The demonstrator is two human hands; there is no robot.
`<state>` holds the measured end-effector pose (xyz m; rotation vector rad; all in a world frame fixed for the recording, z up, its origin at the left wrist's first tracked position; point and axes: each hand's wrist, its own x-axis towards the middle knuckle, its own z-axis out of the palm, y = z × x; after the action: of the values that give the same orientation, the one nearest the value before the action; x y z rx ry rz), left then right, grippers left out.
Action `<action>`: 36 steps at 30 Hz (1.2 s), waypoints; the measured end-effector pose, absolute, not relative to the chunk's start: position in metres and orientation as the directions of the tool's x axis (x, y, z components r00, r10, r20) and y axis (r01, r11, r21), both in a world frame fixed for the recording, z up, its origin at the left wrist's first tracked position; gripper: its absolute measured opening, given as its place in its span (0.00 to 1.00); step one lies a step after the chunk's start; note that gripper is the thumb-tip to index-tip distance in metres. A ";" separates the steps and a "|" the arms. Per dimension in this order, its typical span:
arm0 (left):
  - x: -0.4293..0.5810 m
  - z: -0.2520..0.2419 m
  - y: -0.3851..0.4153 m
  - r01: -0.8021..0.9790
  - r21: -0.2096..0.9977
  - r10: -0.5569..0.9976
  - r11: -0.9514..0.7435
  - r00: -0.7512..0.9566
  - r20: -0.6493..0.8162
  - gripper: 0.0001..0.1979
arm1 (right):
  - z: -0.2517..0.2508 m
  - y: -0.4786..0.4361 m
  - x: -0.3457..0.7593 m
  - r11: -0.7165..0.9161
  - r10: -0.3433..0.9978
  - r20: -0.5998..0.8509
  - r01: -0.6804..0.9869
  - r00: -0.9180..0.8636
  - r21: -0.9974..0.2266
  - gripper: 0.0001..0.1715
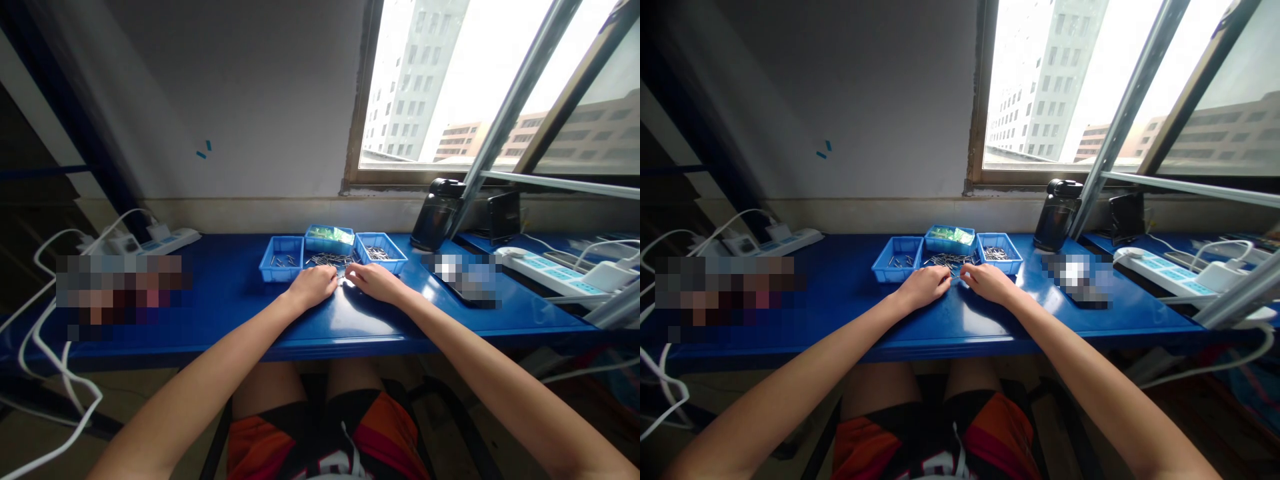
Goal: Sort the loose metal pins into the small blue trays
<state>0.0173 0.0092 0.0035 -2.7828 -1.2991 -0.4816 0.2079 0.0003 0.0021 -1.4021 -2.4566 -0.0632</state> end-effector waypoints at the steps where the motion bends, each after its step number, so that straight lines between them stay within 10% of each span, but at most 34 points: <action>1: 0.017 0.004 0.009 0.756 0.101 0.746 -0.646 0.599 0.291 0.11 | 0.002 0.000 0.208 0.511 0.838 0.289 0.852 -0.464 -0.114 0.15; 36: 0.016 0.003 0.011 0.654 0.139 0.655 -0.743 0.669 0.353 0.12 | 0.000 0.001 0.208 0.612 0.776 0.331 0.767 -0.537 -0.193 0.15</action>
<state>0.0161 0.0110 0.0034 -2.8703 -1.1258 -0.6076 0.2078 0.0012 0.0000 -1.2336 -2.4564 0.0337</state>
